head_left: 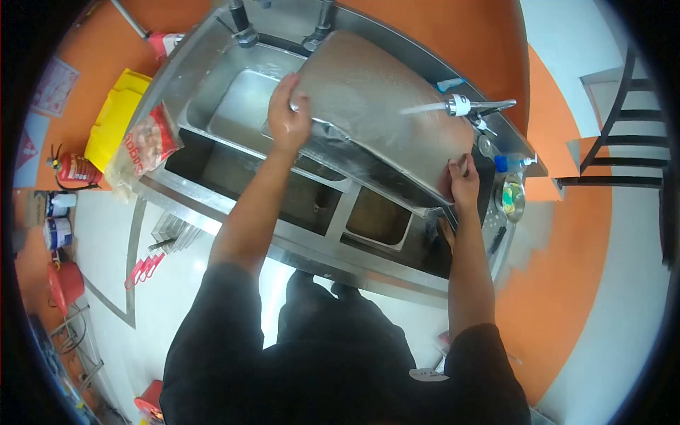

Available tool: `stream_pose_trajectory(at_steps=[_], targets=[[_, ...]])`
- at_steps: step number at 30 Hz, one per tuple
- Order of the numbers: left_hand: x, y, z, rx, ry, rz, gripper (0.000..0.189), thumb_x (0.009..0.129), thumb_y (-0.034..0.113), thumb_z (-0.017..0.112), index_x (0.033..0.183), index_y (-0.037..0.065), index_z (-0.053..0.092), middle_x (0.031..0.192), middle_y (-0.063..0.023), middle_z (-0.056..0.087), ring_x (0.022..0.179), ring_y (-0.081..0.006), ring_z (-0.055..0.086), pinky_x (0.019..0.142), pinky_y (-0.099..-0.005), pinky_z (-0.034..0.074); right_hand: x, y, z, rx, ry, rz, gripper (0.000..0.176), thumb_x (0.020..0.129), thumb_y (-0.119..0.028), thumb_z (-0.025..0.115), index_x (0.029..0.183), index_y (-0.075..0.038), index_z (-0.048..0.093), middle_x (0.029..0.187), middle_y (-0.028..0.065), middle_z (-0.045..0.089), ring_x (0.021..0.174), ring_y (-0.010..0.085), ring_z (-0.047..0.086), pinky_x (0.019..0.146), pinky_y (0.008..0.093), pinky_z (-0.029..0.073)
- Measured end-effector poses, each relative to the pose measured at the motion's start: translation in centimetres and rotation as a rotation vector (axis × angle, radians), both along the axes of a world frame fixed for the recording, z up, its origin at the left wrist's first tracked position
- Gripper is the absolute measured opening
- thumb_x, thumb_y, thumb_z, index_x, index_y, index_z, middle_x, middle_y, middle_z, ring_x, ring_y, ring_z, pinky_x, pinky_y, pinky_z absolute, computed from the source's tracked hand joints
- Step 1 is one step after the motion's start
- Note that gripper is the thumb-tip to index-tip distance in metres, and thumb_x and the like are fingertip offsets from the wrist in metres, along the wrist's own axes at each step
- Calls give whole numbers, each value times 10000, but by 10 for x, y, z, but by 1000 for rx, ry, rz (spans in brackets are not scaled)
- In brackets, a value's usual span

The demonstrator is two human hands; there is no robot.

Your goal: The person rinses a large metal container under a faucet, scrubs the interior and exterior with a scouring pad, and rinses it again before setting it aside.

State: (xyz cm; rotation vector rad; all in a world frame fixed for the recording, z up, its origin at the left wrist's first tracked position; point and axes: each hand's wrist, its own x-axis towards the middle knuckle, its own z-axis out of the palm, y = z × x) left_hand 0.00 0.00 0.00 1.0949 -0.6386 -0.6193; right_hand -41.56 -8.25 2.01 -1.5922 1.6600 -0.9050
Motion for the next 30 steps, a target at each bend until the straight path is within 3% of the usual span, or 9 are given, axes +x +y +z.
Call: stream_pose_trajectory(at_steps=[2,6,13,18,19,23,26,28,30], targets=[[-35,-2,17,99,-1054,554,366,823,268,549,1147,144,667,1257,-104,592,1157,-287,548,1013,-507,323,-8,-2,9,-78,168,8,582,816,-332,689,1311,-63,543,1307,249,523,1239,344,493,1037,381,383],[-92,14,41,299,-1343,270,358,805,265,546,1106,121,674,1262,-101,585,1171,-282,540,1016,-515,318,4,6,-2,-131,240,-4,540,806,-363,699,1259,-90,591,1267,245,535,1214,365,496,1034,410,381],[-214,10,24,-34,-1552,-155,408,805,314,585,1165,126,618,1256,-82,571,1193,-259,515,1008,-484,338,21,18,-1,-299,520,-26,520,807,-386,692,1256,-139,602,1309,245,495,1177,390,505,992,444,393],[-164,17,33,-61,-1371,-329,397,781,306,620,1116,95,606,1145,-92,605,1101,-234,550,926,-454,400,24,29,10,-194,348,-13,618,824,-386,696,1326,-94,487,1243,190,547,1103,303,556,940,385,427],[-149,19,37,261,-1582,-9,395,767,315,626,1088,85,623,1102,-99,614,1093,-249,552,910,-461,405,26,35,18,-20,97,-43,645,825,-380,705,1335,-78,450,1218,162,564,1077,264,569,925,357,437],[-14,-1,30,607,-1481,357,671,835,471,555,1311,0,499,1387,-199,452,1252,-346,439,1016,-500,331,20,34,15,145,-330,14,650,871,-278,689,1379,-28,371,1229,102,553,1105,170,545,960,298,414],[63,-20,23,735,-1021,213,757,834,549,566,1266,-71,518,1276,-216,541,1135,-306,534,935,-366,405,18,36,18,218,-580,81,638,866,-194,695,1384,-55,350,1239,77,531,1080,159,542,940,287,433],[72,-11,50,924,-433,-320,796,812,604,592,1167,-109,577,1075,-182,627,967,-235,586,834,-272,428,24,42,22,211,-606,88,666,866,-184,693,1408,-67,326,1236,75,532,1078,156,542,935,285,436],[80,8,47,923,-405,-266,773,814,603,596,1138,-99,599,1018,-145,636,921,-198,578,805,-259,423,33,38,21,195,-632,113,695,865,-175,692,1432,-78,301,1234,72,533,1075,153,541,931,283,439]])
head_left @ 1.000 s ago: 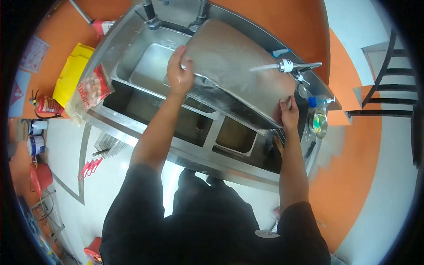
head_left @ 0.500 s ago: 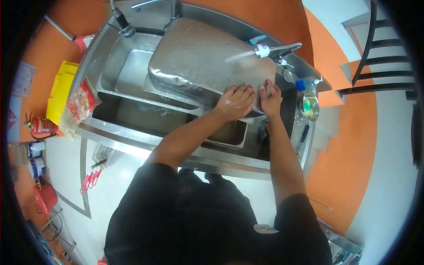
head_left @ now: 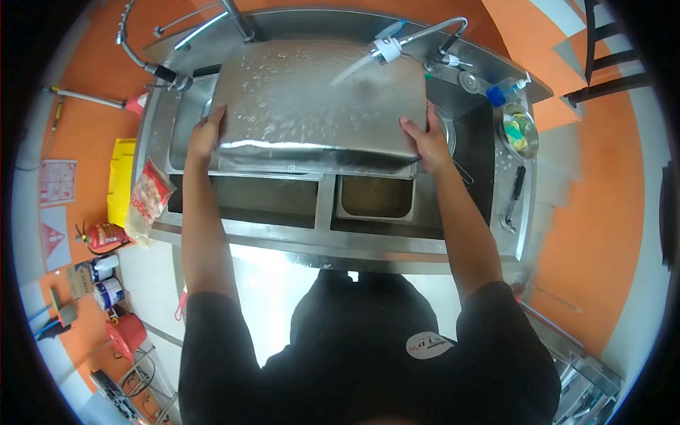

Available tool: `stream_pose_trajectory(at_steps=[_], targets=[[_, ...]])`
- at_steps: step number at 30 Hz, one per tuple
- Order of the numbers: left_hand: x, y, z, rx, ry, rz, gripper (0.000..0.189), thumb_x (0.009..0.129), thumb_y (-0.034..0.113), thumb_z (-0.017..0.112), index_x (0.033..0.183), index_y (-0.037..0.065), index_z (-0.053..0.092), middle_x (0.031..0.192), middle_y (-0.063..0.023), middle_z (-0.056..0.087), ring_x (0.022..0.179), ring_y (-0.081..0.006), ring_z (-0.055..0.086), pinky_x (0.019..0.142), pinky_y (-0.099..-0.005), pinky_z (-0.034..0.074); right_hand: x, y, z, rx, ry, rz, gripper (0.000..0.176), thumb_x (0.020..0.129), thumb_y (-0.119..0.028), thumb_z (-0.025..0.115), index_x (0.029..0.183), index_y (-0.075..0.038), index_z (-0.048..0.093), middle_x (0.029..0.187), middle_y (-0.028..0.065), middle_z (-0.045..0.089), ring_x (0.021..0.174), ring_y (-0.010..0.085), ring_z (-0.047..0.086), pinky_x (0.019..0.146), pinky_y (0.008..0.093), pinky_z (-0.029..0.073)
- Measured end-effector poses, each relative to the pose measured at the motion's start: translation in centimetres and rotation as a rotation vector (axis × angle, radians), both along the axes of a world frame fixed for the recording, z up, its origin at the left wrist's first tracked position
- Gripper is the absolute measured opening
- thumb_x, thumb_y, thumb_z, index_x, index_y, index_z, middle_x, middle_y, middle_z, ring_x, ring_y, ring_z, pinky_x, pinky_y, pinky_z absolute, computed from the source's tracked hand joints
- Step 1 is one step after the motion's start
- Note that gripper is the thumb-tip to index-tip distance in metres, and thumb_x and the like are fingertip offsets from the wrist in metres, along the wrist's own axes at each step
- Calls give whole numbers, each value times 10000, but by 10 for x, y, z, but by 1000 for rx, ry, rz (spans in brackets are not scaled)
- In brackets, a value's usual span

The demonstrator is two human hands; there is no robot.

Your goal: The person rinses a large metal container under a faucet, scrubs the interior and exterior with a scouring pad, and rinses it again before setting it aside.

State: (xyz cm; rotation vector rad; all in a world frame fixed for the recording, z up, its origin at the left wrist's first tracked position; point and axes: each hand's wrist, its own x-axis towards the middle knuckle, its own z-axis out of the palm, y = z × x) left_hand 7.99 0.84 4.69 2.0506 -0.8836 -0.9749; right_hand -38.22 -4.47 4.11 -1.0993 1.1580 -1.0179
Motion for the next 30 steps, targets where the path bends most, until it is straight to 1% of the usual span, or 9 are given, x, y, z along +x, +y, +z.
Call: stream_pose_trajectory(at_steps=[5,7,10,13,16,21,23,26,30], targets=[[20,64,12,-212,-43,206,650,875,534,574,1200,-27,614,1037,-53,647,926,-153,583,819,-262,440,41,-1,-22,12,-34,112,848,823,-96,701,1489,-31,181,1422,151,411,1261,226,432,1029,316,373],[43,87,16,-37,-75,280,687,874,533,566,1240,-49,572,1184,-133,624,1121,-214,559,953,-295,409,64,1,-8,-73,-28,169,868,845,-161,674,1491,10,121,1486,201,320,1335,272,366,1088,331,303],[52,102,7,30,-545,300,642,902,522,462,1166,-39,629,1076,-242,650,1074,-315,607,921,-345,446,92,3,-16,-336,355,242,873,870,-334,635,1479,37,130,1497,268,256,1393,337,279,1128,362,240],[52,92,5,532,-838,193,593,918,452,407,1278,4,554,1225,-293,560,1177,-387,537,952,-425,431,118,7,-17,-378,519,178,844,867,-333,603,1455,76,158,1475,295,263,1386,384,271,1134,386,240],[-2,69,3,380,-1109,143,562,925,396,381,1379,72,452,1401,-252,421,1289,-394,424,1028,-497,355,127,15,9,-311,687,124,797,841,-305,591,1407,123,228,1381,328,353,1298,432,363,1097,423,300],[-66,15,14,-108,-1055,-474,541,952,407,364,1439,171,381,1512,-130,309,1410,-384,212,1126,-560,126,144,-33,7,-503,856,365,798,867,-408,563,1351,160,283,1241,350,472,1236,455,420,1048,445,353],[-92,3,19,-209,-1108,-779,562,949,450,378,1449,194,369,1531,-102,284,1422,-375,192,1129,-560,119,160,-55,23,-276,796,372,805,881,-467,539,1359,133,297,1280,356,454,1251,468,413,1048,451,358],[-101,-7,19,-196,-1122,-743,590,939,487,395,1463,222,343,1546,-74,257,1426,-365,188,1134,-549,117,173,-110,12,-246,809,315,840,891,-467,542,1441,79,219,1367,301,438,1285,382,438,1035,422,388],[-98,-15,18,-131,-1117,-681,603,918,493,420,1470,276,312,1553,-58,243,1428,-361,182,1137,-543,119,158,-113,-21,-122,133,375,858,870,-538,562,1476,-24,239,1371,212,482,1275,301,465,1037,382,386]])
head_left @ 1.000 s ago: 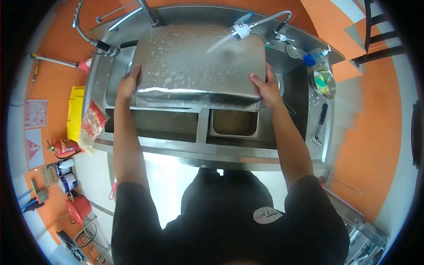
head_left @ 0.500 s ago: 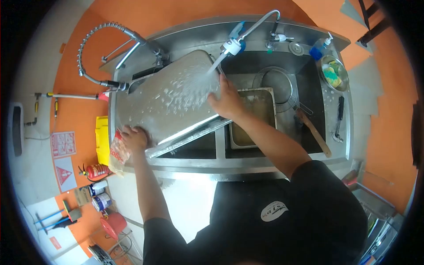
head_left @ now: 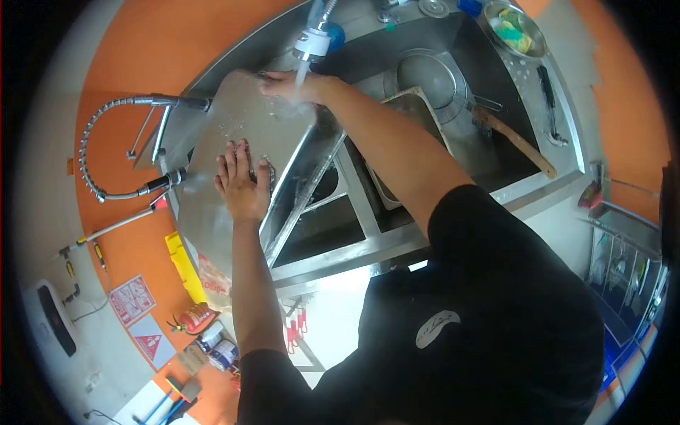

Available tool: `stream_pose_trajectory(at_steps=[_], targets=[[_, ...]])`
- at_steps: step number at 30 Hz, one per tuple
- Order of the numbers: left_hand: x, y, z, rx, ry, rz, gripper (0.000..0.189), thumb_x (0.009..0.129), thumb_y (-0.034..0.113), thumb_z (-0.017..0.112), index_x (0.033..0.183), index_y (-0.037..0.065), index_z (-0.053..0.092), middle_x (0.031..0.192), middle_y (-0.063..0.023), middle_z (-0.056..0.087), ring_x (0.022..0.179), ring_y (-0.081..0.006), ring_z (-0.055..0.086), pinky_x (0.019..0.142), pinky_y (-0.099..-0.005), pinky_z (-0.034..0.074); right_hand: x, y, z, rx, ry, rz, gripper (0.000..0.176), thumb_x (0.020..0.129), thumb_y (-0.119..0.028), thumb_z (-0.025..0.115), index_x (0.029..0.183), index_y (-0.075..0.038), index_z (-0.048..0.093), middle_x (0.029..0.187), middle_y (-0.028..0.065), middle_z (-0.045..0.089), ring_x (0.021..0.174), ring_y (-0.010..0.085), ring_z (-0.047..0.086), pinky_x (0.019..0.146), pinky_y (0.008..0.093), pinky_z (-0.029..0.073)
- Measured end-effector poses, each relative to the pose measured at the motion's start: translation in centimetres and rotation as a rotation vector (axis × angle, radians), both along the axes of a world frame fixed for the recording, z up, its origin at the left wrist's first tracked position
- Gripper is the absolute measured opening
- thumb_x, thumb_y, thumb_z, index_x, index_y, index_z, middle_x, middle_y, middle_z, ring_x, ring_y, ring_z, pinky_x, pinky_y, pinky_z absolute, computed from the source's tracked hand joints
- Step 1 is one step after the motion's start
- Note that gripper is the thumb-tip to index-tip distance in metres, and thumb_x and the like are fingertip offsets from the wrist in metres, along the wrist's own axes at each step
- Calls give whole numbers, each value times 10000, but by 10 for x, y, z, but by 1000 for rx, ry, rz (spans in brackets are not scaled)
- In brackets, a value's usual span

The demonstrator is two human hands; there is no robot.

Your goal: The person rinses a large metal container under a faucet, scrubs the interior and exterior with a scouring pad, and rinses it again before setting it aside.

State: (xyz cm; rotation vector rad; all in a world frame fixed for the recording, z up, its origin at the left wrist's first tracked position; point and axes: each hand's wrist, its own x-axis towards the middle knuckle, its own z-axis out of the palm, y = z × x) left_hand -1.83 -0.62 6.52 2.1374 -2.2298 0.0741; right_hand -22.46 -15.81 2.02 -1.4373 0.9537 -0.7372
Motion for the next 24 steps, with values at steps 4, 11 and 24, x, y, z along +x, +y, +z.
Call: stream_pose_trajectory(at_steps=[4,11,24], targets=[[1,-3,-2,10,6,5,606,915,484,424,1468,259,321,1553,-63,242,1432,-359,172,1140,-537,110,-13,48,-38,55,-156,-203,648,929,-531,463,1363,-50,455,1297,174,550,1183,290,526,1010,356,388],[10,-1,-5,34,3,-75,618,939,478,396,1477,187,307,1563,-83,212,1442,-357,137,1137,-545,76,-10,54,-52,58,-271,-416,490,950,-459,417,1118,-48,626,1128,189,623,1073,292,572,934,384,411],[11,37,3,57,25,-269,627,917,435,429,1466,147,342,1536,-142,270,1418,-426,170,1122,-575,88,-1,86,25,-247,582,-31,538,919,-288,490,1348,21,386,1303,354,433,1237,430,452,1014,468,387]])
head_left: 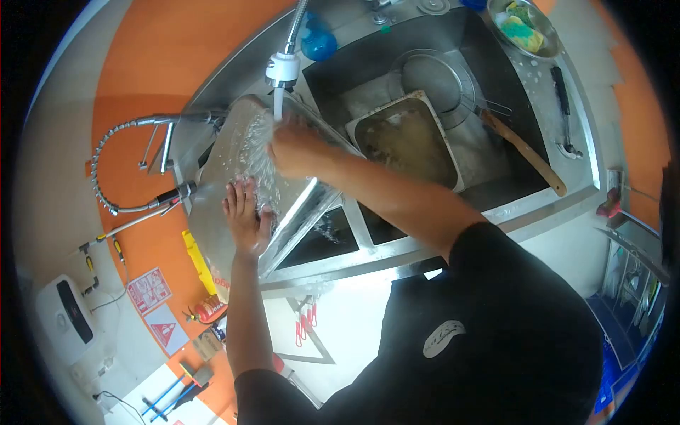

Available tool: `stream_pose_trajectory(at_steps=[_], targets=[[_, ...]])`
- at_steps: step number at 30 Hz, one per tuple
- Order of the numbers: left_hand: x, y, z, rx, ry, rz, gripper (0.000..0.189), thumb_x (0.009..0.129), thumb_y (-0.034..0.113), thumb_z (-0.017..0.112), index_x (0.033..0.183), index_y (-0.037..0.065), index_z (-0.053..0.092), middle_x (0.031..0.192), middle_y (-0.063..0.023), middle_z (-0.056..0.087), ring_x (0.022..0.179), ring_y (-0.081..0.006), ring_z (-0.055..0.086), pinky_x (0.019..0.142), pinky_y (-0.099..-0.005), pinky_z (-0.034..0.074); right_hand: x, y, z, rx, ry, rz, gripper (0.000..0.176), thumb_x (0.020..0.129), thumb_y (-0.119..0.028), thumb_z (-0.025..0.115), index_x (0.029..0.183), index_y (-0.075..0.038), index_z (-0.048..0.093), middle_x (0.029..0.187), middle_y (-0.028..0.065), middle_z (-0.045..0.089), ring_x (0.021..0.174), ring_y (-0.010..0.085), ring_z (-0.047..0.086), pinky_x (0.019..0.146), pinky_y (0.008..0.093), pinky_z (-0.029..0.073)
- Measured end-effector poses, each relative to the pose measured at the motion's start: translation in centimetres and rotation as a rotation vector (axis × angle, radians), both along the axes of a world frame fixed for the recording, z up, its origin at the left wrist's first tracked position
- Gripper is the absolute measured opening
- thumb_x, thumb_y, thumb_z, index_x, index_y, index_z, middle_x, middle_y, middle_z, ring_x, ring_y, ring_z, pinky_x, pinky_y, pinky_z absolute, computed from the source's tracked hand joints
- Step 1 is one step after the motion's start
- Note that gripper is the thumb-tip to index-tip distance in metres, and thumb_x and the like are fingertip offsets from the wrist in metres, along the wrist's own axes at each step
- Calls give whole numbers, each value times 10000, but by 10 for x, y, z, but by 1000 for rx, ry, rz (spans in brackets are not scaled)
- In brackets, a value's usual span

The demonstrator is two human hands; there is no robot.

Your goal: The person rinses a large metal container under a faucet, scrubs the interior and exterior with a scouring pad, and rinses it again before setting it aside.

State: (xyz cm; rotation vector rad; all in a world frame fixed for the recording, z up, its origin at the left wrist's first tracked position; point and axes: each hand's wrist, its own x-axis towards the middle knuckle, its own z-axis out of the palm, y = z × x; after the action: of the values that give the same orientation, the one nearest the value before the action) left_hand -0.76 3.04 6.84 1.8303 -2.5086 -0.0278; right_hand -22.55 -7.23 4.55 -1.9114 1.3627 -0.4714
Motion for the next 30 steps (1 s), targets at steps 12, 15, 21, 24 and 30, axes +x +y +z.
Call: stream_pose_trajectory(at_steps=[12,15,21,24,30], targets=[[-28,20,6,19,-28,-65,630,872,394,529,1433,136,400,1535,-114,283,1397,-462,182,1118,-569,134,-61,-2,-127,321,-159,-336,452,964,-348,401,1065,17,649,1147,269,608,1117,421,557,934,447,447],[-45,33,10,9,-24,-126,617,869,383,552,1419,133,424,1533,-111,286,1389,-470,193,1115,-574,136,-73,20,-150,497,-464,-506,535,974,-403,388,1118,59,616,1182,291,585,1138,428,544,935,435,435],[-42,69,12,-205,167,98,483,881,363,550,1276,85,558,1364,-197,486,1309,-389,397,1095,-492,259,-124,86,-133,744,-726,-750,719,939,-582,419,1230,60,558,1199,235,594,1089,310,580,915,402,435],[47,103,-4,-161,359,570,480,883,406,540,1173,24,570,1314,-212,513,1261,-403,432,1045,-472,335,-162,103,-156,667,-741,-795,734,930,-610,424,1216,49,571,1179,211,602,1056,288,585,900,388,443],[123,116,-111,67,1573,1239,603,978,468,361,1377,19,414,1287,-76,542,1135,-228,537,987,-341,398,-178,146,-46,400,-877,-795,641,961,-569,411,1093,18,634,1007,113,636,888,199,590,798,343,468]])
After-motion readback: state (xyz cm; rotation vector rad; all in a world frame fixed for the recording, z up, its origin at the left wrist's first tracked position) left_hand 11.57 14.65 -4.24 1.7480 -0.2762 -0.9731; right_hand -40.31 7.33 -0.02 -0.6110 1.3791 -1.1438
